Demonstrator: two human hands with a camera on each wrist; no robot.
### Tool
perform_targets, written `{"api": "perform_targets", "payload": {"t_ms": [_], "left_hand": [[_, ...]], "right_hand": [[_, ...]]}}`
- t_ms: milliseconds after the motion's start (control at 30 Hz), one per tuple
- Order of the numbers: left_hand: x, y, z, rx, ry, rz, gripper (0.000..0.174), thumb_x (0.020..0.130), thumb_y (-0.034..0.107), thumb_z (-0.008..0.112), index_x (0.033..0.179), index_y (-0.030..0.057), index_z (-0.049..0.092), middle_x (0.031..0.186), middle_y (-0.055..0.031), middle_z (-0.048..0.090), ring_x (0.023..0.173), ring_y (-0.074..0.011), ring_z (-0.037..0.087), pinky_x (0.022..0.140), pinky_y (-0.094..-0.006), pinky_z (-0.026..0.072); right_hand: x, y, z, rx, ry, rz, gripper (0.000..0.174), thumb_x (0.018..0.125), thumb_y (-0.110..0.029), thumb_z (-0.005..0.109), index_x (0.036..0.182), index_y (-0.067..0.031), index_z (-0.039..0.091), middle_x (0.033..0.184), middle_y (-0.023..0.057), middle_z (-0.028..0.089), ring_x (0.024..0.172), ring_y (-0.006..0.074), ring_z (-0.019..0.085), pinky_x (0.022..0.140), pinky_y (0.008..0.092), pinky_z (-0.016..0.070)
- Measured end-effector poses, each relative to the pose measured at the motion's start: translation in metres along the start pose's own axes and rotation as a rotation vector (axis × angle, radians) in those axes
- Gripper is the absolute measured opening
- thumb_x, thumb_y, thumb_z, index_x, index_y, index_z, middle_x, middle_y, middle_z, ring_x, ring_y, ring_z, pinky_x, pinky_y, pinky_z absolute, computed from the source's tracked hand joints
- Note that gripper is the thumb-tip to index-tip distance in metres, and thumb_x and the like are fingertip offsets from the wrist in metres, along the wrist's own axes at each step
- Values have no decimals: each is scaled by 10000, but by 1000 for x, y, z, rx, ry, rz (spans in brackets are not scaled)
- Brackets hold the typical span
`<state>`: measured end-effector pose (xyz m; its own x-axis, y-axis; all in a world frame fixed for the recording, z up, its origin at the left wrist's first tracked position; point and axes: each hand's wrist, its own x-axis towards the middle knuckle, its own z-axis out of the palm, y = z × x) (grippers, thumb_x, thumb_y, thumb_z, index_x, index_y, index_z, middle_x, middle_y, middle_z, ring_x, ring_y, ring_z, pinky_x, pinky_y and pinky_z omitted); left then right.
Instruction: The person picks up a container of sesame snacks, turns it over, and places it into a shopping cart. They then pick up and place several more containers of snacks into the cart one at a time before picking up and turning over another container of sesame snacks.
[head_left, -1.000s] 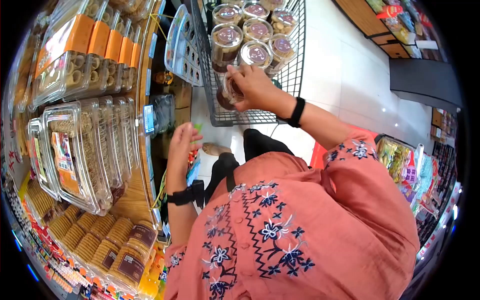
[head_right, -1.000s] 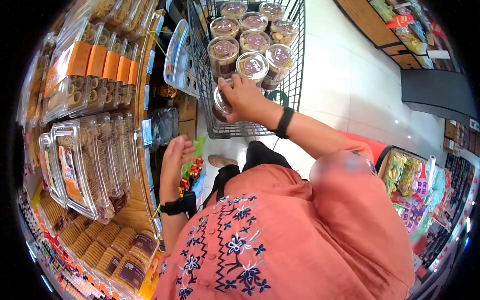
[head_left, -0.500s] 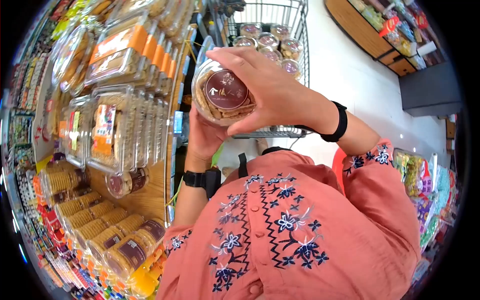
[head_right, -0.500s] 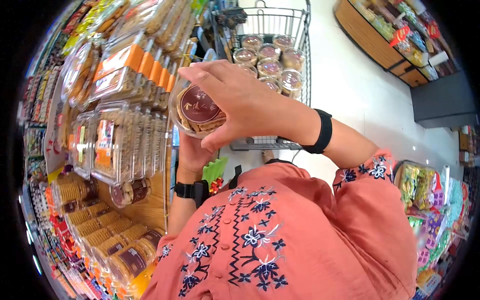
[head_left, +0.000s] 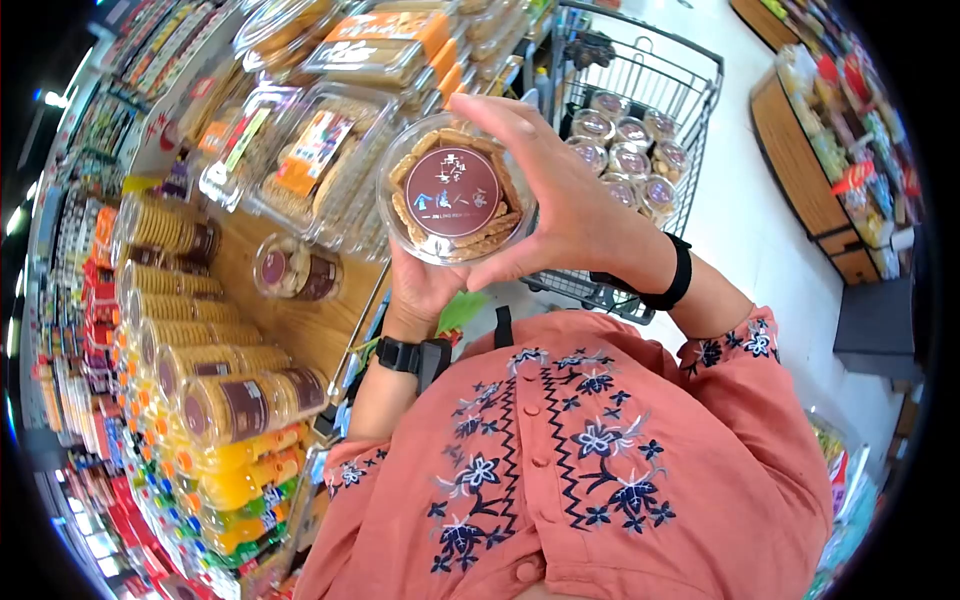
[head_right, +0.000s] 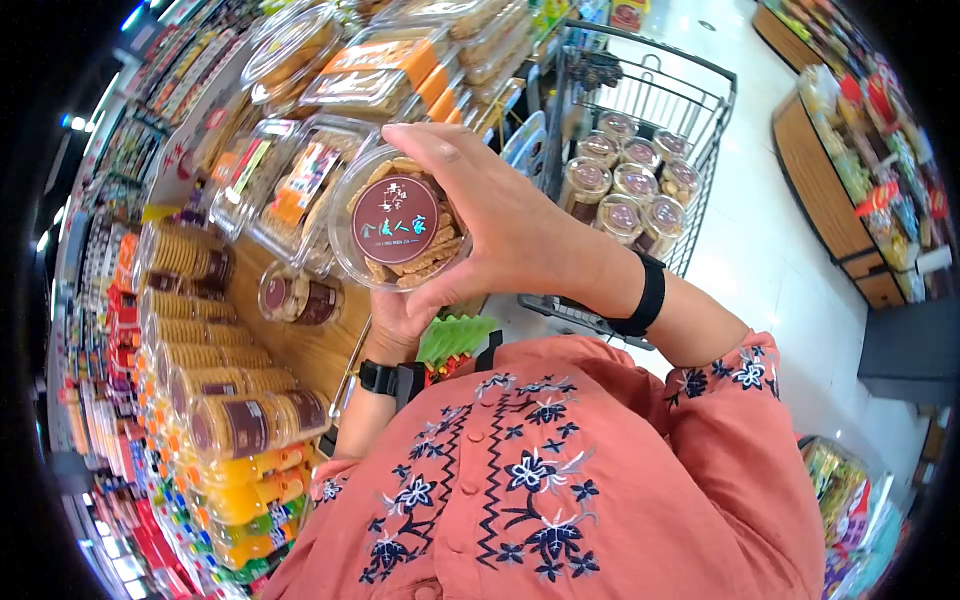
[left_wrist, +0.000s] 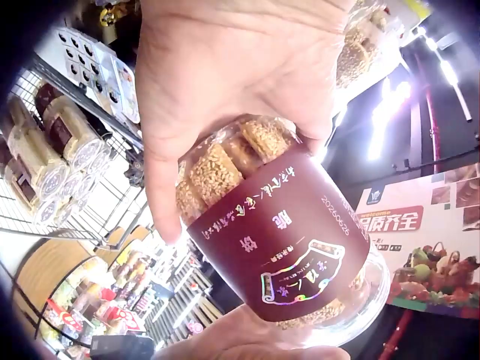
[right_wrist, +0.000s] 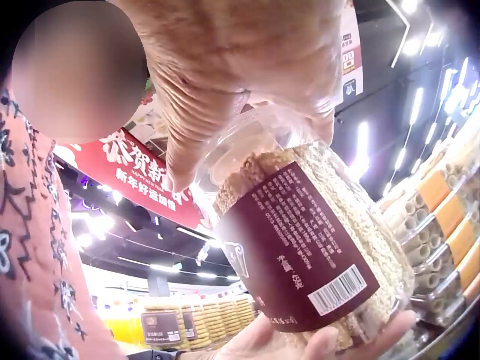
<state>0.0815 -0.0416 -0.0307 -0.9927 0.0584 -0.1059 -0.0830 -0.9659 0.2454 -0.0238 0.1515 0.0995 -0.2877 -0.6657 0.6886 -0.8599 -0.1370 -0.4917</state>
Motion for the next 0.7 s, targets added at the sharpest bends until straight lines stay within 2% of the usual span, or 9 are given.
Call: {"api": "perform_targets", "payload": {"t_ms": [33,133,233,400,500,700], "left_hand": [[-7,1,-1,-7,-29,7,735,1025,637,405,1514,90,426,1547,-115,468,1399,-331,464,1170,-547,373],[-25,3,-2,47,64,93,715,1030,621,414,1514,93,427,1535,-122,480,1396,-328,469,1167,-557,371],[-42,4,-6,-48,37,189,669,1039,561,460,1511,89,425,1525,-130,487,1383,-321,488,1141,-543,423],[-72,5,-11,-58,48,258,672,1038,566,457,1516,95,418,1528,-129,484,1383,-324,489,1137,-546,425],[-86,4,-13,-57,55,293,674,1037,569,455,1519,99,414,1530,-128,482,1383,-325,489,1136,-548,427],[-106,9,-15,-55,69,377,679,1036,575,451,1525,107,405,1533,-127,478,1383,-328,490,1132,-551,430]], "right_hand": [[2,-2,4,13,-8,-13,1263,597,-503,954,1568,-41,291,1549,179,391,1444,353,387,1172,447,348],[6,-7,19,55,-35,-57,1263,596,-495,957,1564,-30,293,1546,187,389,1445,352,383,1171,448,348],[13,-15,29,64,-86,-96,1273,594,-495,958,1564,-20,285,1552,195,378,1446,353,378,1179,449,339],[20,-20,53,163,-134,-181,1282,597,-487,961,1568,-22,265,1566,194,365,1449,361,364,1182,454,330],[25,-33,65,179,-105,-218,1190,594,-477,943,1511,-15,342,1487,209,445,1366,392,460,1129,455,409],[34,-47,91,289,-195,-236,1171,605,-395,947,1521,0,333,1497,216,425,1390,394,428,1154,453,379]]}}
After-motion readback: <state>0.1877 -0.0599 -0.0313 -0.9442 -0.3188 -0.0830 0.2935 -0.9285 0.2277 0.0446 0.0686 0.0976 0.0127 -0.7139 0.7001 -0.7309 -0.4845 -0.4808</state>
